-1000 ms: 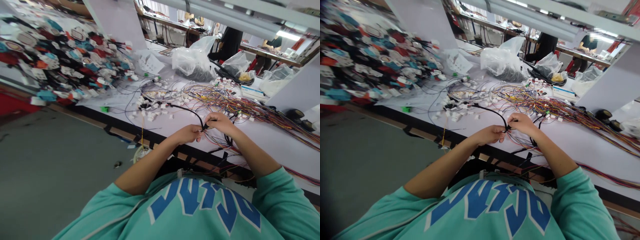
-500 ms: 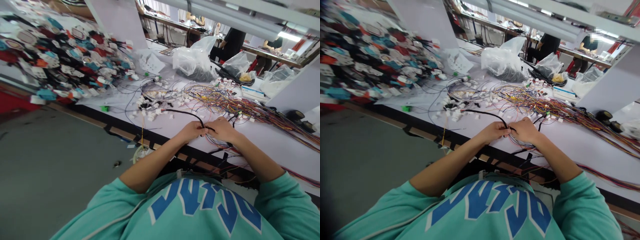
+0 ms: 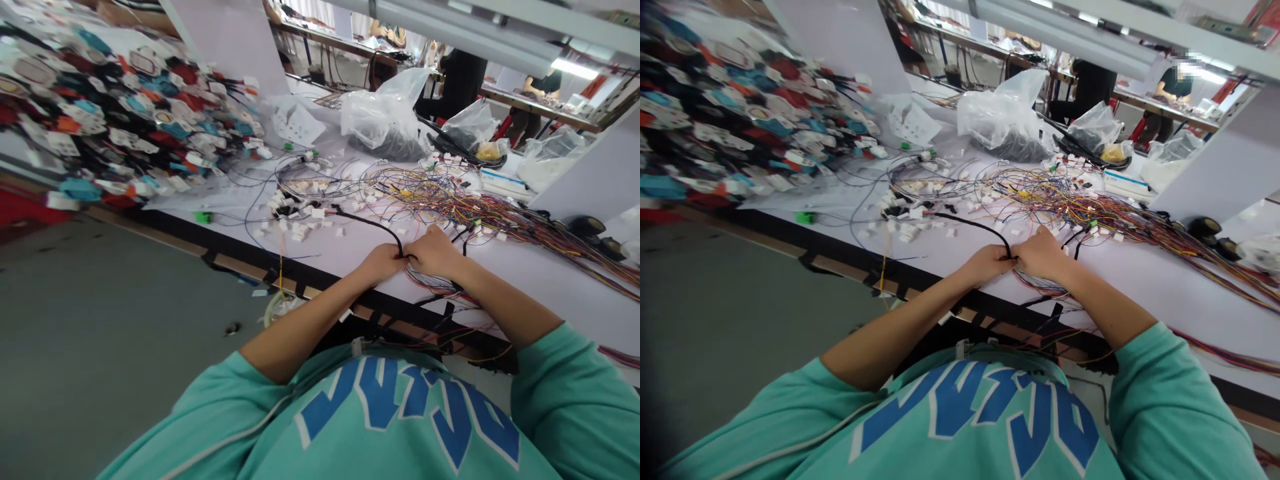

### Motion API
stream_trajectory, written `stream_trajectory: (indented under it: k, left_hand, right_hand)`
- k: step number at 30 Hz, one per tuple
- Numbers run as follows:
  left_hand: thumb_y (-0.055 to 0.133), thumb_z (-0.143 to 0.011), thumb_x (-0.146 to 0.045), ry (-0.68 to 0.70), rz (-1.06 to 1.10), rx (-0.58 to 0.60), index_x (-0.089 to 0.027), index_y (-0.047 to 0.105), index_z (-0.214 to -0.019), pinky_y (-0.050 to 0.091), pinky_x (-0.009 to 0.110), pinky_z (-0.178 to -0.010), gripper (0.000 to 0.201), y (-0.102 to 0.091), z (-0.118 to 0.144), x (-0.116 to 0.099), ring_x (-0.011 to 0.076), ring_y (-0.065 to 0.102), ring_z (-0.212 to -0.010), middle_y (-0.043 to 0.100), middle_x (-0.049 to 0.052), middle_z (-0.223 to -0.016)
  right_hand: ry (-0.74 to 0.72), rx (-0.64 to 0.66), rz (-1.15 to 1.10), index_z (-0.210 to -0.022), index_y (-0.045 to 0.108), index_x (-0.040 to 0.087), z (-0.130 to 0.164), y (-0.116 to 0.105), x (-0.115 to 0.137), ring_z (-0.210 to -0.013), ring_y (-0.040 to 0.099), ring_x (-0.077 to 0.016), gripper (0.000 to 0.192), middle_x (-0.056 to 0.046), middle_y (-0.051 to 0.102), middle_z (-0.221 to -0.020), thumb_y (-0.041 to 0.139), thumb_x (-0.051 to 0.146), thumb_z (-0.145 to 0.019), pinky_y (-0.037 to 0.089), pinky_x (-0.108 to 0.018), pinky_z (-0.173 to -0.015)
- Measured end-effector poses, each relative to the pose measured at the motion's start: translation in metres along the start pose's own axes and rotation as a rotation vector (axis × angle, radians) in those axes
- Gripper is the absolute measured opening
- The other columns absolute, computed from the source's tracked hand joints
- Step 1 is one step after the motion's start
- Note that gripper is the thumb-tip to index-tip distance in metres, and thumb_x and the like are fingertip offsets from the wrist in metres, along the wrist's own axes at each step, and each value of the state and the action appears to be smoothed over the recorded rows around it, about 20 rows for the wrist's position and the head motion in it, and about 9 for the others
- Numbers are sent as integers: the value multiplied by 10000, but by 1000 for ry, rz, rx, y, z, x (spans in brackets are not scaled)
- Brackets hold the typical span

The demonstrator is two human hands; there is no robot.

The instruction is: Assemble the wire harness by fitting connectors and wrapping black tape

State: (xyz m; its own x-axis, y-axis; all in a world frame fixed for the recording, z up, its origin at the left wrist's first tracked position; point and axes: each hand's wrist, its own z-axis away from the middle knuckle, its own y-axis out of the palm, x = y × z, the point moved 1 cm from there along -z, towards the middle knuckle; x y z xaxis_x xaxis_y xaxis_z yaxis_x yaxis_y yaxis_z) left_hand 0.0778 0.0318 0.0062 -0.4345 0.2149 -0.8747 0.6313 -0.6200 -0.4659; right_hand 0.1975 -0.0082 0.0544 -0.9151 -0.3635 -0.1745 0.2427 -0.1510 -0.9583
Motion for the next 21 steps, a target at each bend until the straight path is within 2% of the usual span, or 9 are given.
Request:
stream_trajectory:
  k: [5,10,16,21]
  left_hand:
    - [525,-626,-189,-54,41,-36,-148,480,-478,238,198,-475,160,3,-3,2,86,345,-501,347,-59,-457]
    - [501,-628,-182,-88,70,-39,-157,470,-504,244,200,-464,130,3,-6,4,83,340,-461,356,-66,-430]
    - [515,-620,-160,-146,82,-41,-166,416,-458,194,208,-428,190,2,-12,2,59,280,-375,328,-73,-362]
    - [520,-640,-148,-197,85,-50,-175,386,-442,150,213,-396,241,0,-17,-4,44,225,-305,268,-84,-304]
  right_hand:
    - [2,-20,8,-938,675,158,-8,1,-2,-742,598,-225,323,-114,700,-747,403,205,-771,256,-356,-713]
    - [-39,-17,12,-919,694,195,-14,-3,-8,-725,589,-223,342,-99,701,-751,381,193,-782,255,-372,-721]
    - [-49,-56,62,-867,713,189,-20,-2,-12,-732,594,-233,327,-106,705,-757,402,197,-766,258,-389,-736]
    - [-28,-61,91,-904,709,177,-24,-6,-12,-795,609,-257,318,-121,710,-814,429,206,-757,269,-388,-733]
